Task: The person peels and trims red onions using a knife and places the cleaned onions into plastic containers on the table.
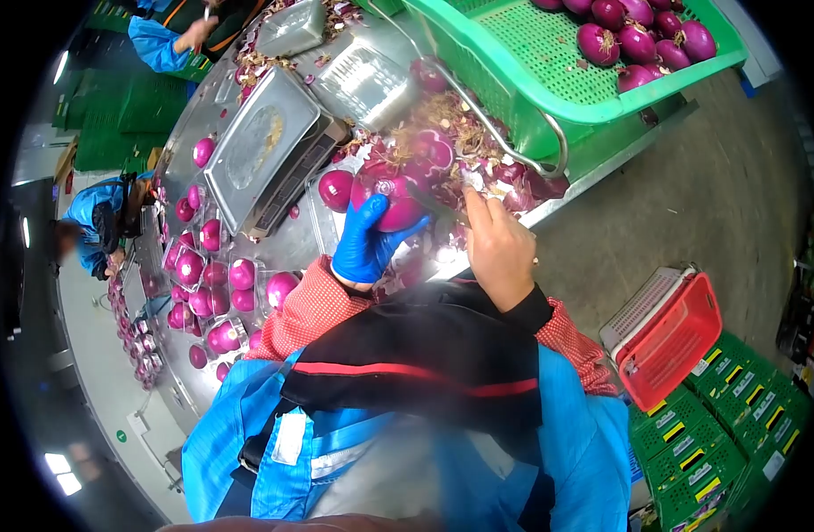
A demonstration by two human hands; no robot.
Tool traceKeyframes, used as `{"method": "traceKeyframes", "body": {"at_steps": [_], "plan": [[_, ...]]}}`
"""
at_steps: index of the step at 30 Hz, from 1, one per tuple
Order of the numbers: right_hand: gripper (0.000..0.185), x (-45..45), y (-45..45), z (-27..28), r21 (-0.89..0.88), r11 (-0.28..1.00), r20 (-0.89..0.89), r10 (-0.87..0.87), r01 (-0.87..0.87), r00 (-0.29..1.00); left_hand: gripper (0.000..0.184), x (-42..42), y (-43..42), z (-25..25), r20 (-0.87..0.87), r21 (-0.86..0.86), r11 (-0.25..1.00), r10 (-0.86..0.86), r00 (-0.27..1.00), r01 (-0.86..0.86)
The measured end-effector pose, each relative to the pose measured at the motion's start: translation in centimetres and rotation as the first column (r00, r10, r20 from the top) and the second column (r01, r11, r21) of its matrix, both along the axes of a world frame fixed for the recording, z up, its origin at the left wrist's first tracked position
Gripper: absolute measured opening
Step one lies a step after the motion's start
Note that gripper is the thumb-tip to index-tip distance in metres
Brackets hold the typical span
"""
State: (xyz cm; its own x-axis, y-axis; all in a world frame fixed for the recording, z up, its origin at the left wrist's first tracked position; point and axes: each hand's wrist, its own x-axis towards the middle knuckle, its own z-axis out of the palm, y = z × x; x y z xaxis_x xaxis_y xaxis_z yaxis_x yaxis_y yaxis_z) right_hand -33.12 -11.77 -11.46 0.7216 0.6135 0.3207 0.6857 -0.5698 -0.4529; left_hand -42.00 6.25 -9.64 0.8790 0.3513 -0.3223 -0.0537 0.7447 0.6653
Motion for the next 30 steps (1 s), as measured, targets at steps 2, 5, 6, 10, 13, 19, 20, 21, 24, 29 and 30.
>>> {"method": "traceKeyframes", "body": {"at_steps": [2,5,6,10,13,19,20,21,24,29,30], "plan": [[0.05,-0.1,0.3,-0.7,0.036,0.999,-0.016,-0.032,0.033,0.999,0.052,0.3,-0.5,-0.4,0.046,0.106,0.993,0.036,0.998,-0.041],[0.047,0.0,1.2,-1.8,0.136,0.988,-0.078,-0.064,0.075,0.995,0.05,0.8,-1.6,-0.8,0.048,0.209,0.97,0.118,0.992,-0.126],[0.044,-0.2,1.5,-2.1,0.175,0.981,-0.106,-0.07,0.088,0.992,0.05,0.8,-1.9,-0.8,0.038,0.234,0.959,0.153,0.988,-0.157],[0.036,-1.0,2.4,-3.3,0.158,0.979,-0.492,-0.037,0.13,0.87,0.049,1.4,-1.6,-0.8,-0.068,0.189,0.973,0.149,0.986,-0.134],[0.036,0.8,3.0,-7.1,0.169,0.925,-0.971,0.096,0.34,0.221,0.051,0.7,-1.4,-1.8,-0.109,0.178,0.98,0.11,0.988,-0.089],[0.038,1.3,3.0,-4.4,0.245,0.955,-0.731,0.068,0.168,0.679,0.055,0.0,0.0,-2.0,-0.171,-0.021,1.0,-0.015,0.985,0.012],[0.037,0.9,2.8,-3.8,0.307,0.937,-0.66,0.083,0.167,0.746,0.055,0.2,0.6,-1.9,-0.157,-0.018,1.0,-0.018,0.987,0.015],[0.031,1.2,2.2,-2.2,0.182,0.978,-0.623,0.034,0.102,0.781,0.055,0.1,0.9,-1.5,-0.156,-0.024,1.0,-0.02,0.988,0.017],[0.036,1.1,0.9,-2.1,0.145,0.988,-0.22,0.077,-0.046,0.972,0.061,0.3,1.0,-0.5,-0.146,-0.013,0.999,-0.051,0.988,0.05],[0.052,1.7,0.1,-0.5,0.034,0.988,0.015,0.151,-0.151,0.988,0.059,0.3,1.7,0.7,-0.088,-0.003,0.992,-0.125,0.988,0.125],[0.053,1.8,0.0,-0.3,0.016,0.987,0.039,0.16,-0.161,0.986,0.057,0.2,1.7,1.1,-0.107,-0.006,0.992,-0.123,0.987,0.123]]}}
